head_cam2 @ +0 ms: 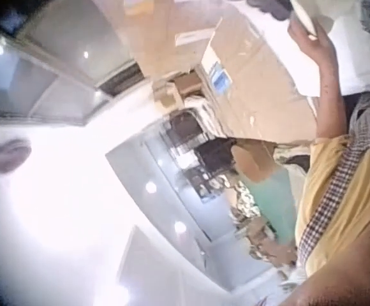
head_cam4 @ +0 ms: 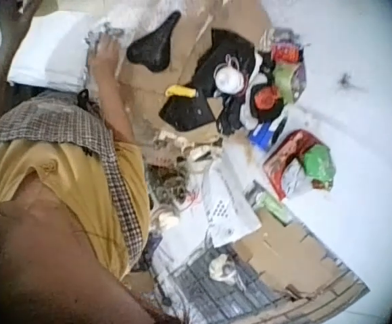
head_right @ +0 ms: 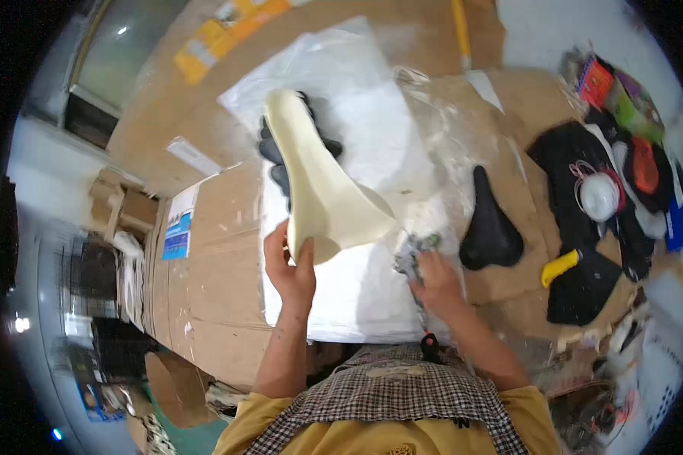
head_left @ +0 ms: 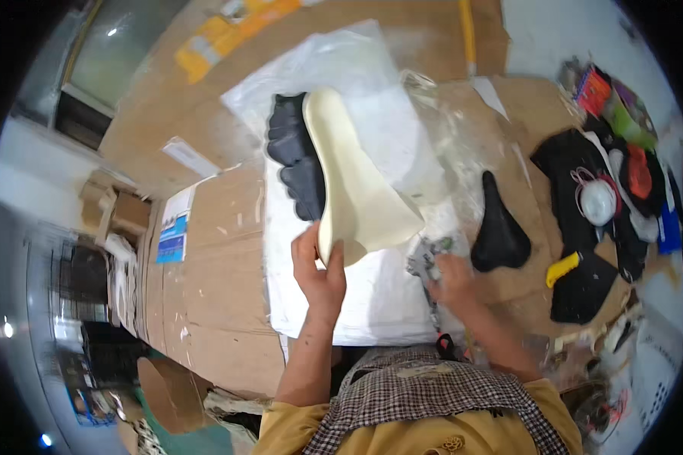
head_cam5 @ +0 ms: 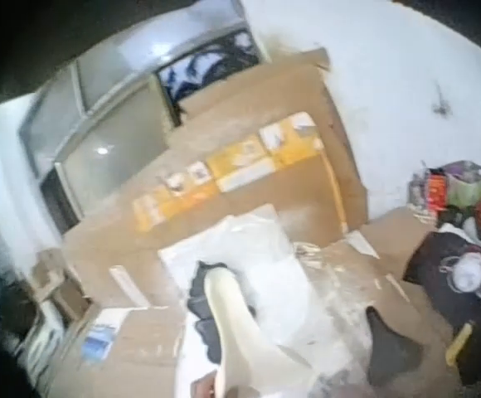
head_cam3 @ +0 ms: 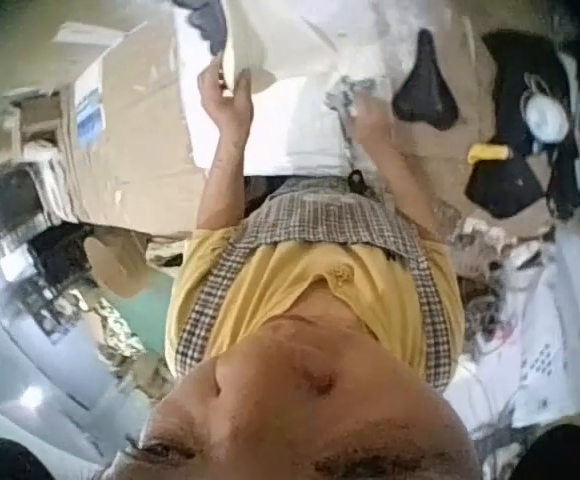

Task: The recorder is assembling bicycle saddles by fitting covers over cushions and trimming excess material.

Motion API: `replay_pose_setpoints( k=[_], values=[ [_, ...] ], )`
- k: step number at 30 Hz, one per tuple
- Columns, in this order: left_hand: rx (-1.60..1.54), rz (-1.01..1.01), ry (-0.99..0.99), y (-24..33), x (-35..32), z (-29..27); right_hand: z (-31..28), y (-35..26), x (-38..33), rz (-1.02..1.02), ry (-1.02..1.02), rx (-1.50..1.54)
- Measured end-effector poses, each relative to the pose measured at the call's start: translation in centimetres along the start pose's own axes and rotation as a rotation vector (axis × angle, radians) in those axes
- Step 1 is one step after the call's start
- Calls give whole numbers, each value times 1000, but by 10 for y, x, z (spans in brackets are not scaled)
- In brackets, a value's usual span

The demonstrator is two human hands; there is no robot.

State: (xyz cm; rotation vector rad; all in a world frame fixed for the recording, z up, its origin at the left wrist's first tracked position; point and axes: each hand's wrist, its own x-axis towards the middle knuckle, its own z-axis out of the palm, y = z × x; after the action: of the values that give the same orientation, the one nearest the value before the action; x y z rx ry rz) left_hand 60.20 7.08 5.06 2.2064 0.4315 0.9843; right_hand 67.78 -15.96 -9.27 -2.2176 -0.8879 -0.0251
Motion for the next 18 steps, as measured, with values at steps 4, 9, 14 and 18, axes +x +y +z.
replay_pose_setpoints(
  k=[4, 9, 14, 18],
  values=[
    [289, 241, 204, -12, -14, -57, 62, -25, -21, 11, -235, -280],
    [428, 293, 295, -20, -36, -120, 74, -21, -24, 106, -176, -295],
    [487, 317, 324, -29, -44, -155, 73, -23, -13, 351, -107, -382],
    [463, 336, 325, -37, -47, -171, 61, -41, 3, 525, -271, -373]
  ],
)
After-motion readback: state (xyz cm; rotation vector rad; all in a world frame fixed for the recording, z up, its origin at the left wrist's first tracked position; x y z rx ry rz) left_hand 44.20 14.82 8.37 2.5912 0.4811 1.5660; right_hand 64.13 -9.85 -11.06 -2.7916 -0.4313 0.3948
